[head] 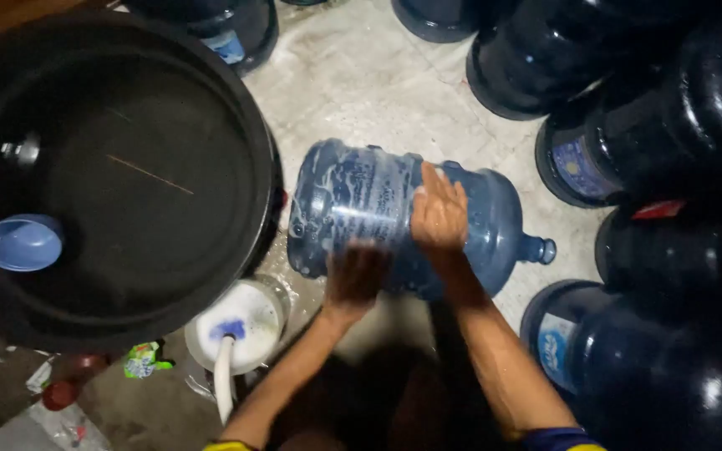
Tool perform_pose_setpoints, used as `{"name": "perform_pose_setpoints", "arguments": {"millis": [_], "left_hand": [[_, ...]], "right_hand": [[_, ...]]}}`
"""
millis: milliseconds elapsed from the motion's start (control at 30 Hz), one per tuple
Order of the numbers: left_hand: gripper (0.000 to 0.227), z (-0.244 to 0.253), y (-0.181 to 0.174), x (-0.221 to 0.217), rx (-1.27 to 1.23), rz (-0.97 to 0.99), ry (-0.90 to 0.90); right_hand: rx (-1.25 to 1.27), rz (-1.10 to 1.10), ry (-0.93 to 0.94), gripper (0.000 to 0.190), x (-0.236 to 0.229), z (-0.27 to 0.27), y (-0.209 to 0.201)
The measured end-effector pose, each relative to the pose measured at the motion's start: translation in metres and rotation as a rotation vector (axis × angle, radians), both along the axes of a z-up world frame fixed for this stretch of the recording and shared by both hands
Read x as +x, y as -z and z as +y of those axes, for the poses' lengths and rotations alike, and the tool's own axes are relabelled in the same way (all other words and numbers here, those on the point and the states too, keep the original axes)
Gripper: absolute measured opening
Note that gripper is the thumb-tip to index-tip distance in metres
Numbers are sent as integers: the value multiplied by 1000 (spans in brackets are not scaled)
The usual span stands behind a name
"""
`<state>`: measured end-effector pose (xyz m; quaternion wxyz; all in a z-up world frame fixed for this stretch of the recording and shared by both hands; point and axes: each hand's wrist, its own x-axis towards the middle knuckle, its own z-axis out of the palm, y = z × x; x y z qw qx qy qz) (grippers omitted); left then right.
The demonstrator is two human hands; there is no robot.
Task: The person scrubs a large blue water jug with a soapy sponge and rinses it with water from a small cup. They rotate the jug to clean different sides and then place it upright among other jugs.
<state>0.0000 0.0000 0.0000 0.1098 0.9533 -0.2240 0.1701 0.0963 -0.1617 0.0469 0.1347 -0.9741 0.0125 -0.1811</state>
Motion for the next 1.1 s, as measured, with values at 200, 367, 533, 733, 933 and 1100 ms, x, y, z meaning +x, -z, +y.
{"name": "perform_pose_setpoints", "arguments": {"millis": [200, 367, 533, 733, 933, 1100], "left_hand": [[26, -27, -55, 173, -245, 184, -322], [24, -23, -79, 45, -270, -421, -161], [9, -12, -105, 48, 16, -55, -45], [20, -31, -55, 132, -260, -34, -171], [28, -15, -59, 33, -145, -450, -114], [34, -56, -7, 166, -309, 263, -132]], "right_hand": [[-4, 63, -50, 42, -6, -4, -8], [18, 62, -24, 44, 0, -6, 0], [-37, -28, -40, 45, -17, -6, 15], [-89, -109, -59, 45, -25, -2, -2], [-69, -199, -53, 45, -19, -4, 25], [-65, -46, -77, 48, -55, 3, 1]]}}
